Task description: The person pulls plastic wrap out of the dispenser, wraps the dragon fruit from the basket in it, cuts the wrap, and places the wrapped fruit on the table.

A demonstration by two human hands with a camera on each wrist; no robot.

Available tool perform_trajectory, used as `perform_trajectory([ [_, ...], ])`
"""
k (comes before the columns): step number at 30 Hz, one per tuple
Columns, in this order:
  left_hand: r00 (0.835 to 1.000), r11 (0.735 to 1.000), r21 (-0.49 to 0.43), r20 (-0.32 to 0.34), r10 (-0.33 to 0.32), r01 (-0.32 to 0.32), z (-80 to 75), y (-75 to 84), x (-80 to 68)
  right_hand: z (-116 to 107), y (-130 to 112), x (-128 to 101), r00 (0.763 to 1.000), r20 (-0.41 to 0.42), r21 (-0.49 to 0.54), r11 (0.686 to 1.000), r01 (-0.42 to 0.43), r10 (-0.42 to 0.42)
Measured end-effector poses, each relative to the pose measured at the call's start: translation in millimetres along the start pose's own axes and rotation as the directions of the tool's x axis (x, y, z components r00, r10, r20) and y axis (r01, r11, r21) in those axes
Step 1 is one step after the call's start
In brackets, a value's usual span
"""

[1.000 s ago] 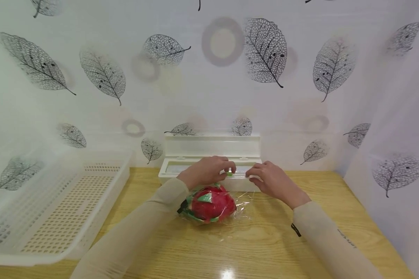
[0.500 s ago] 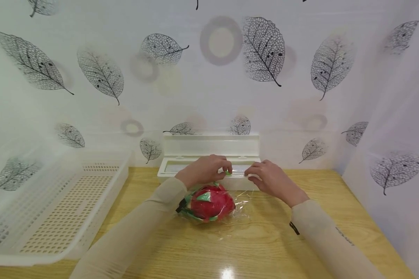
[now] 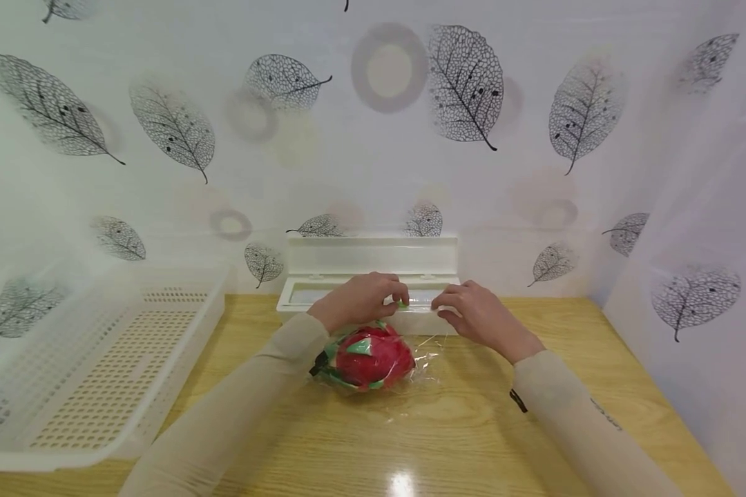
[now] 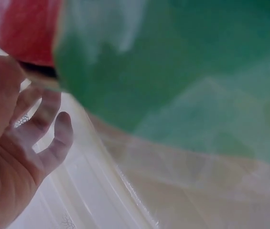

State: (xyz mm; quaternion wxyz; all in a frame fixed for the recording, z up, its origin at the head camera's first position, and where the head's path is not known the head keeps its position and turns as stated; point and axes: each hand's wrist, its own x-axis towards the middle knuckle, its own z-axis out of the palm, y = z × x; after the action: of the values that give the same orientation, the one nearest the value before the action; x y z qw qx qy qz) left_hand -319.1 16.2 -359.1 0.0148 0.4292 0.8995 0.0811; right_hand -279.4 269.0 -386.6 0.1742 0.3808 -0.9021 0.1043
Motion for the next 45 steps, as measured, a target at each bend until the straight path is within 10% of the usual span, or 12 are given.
perform_trajectory([
  [45,1.0,1.0,-0.025,-0.023,-0.006,0.005,-3.2,-0.6,-10.9,4,1,-1,0.996,-0.077,-0.019,0.999,0.046,-0.048],
])
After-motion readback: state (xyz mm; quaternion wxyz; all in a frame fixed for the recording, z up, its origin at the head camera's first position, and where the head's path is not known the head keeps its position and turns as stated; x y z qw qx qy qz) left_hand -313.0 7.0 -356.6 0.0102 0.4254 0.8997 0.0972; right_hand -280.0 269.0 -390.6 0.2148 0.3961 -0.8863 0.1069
